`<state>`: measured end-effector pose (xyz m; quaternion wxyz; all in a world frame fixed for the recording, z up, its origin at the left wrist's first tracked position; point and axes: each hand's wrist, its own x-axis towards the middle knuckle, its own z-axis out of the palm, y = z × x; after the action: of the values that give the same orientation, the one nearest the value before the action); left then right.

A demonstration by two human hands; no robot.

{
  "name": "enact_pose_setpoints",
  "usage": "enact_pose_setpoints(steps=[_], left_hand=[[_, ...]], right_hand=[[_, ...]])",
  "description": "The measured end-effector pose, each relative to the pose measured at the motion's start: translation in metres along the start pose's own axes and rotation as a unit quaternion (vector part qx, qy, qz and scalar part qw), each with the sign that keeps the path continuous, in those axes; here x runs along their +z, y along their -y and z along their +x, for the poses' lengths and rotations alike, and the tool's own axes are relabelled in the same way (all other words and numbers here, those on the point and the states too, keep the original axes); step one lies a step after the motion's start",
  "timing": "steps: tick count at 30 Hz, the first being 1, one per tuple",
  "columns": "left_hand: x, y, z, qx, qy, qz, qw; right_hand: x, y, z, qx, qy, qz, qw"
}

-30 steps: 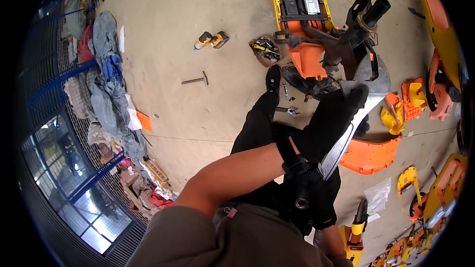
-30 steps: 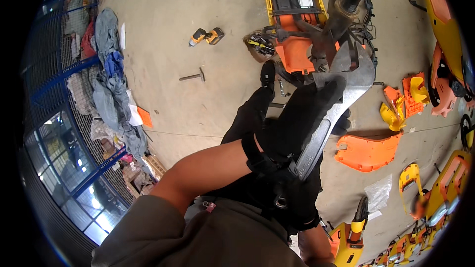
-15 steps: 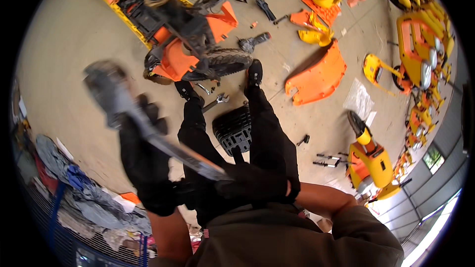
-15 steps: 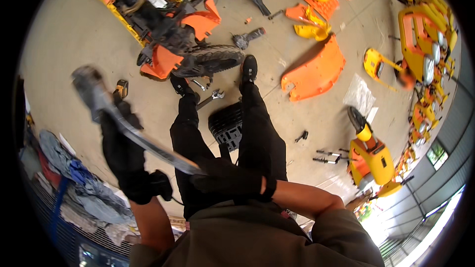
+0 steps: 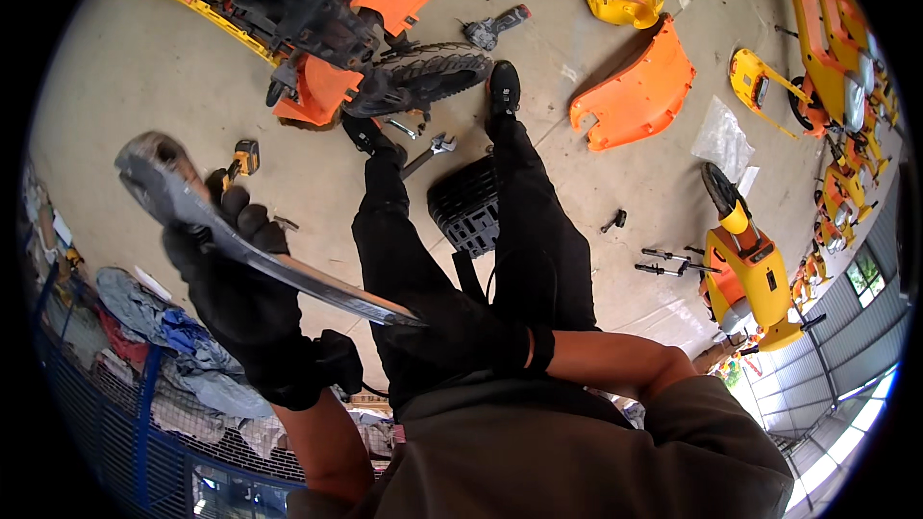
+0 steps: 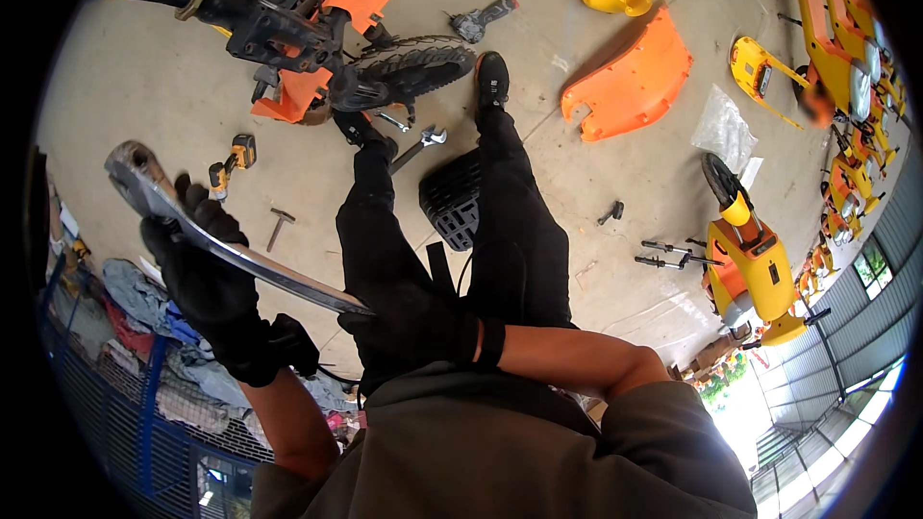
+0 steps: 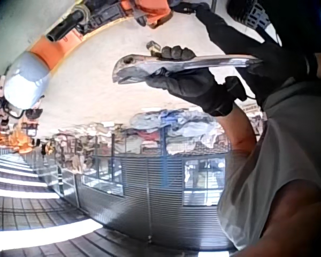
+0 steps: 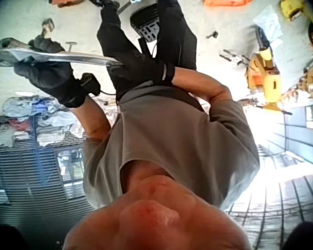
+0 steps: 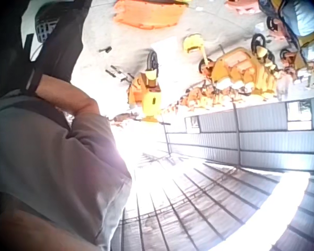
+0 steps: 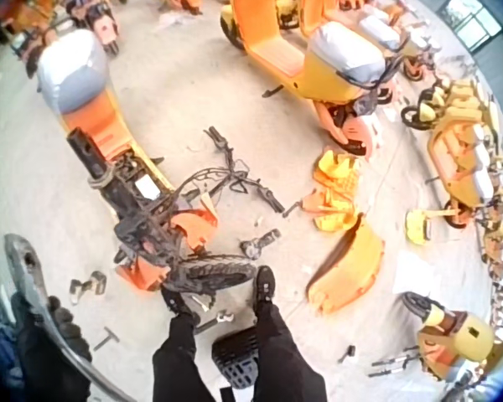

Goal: The person removes a yellow plastic fender from the front forks of an electric scooter and then proceeds to disassemble the steering column by removing several washers, nuts, and a bearing assembly using a large adjustable wrench and a screwdriver.

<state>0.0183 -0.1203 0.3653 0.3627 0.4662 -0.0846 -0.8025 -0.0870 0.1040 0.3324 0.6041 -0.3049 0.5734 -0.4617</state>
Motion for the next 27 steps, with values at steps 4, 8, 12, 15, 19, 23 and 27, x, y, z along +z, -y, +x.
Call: enact_pose_setpoints(steps=[4,8,12,15,19,23,27], left_hand=[[0.015,0.018,-0.005,0.046,-0.106,0.106,0.988],[0.021,0.035,0.006,-0.014,0.029,0.051,0.998],[0.045,0.045,0.002,0.056,0.045,0.232,0.970],[0.048,0.049,0.001,0.074,0.048,0.375,0.923],[0.038,0.050,0.018,0.054,0.079,0.367,0.925],[0.059,0.056,0.013,0.122,0.084,0.332,0.932],[0.052,0.059,0.023,0.117,0.083,0.282,0.949]], right_hand=[[-0.018,0.002,-0.009,0.058,0.062,0.004,0.996],[-0.043,0.008,0.006,0.223,0.176,0.150,0.947],[-0.050,0.054,0.023,0.267,0.133,0.131,0.946],[-0.045,0.057,0.016,0.302,0.101,0.152,0.936],[-0.044,0.058,0.011,0.293,0.055,0.168,0.940],[-0.047,0.060,0.012,0.298,0.050,0.213,0.929],[-0.048,0.062,0.012,0.317,0.052,0.231,0.919]])
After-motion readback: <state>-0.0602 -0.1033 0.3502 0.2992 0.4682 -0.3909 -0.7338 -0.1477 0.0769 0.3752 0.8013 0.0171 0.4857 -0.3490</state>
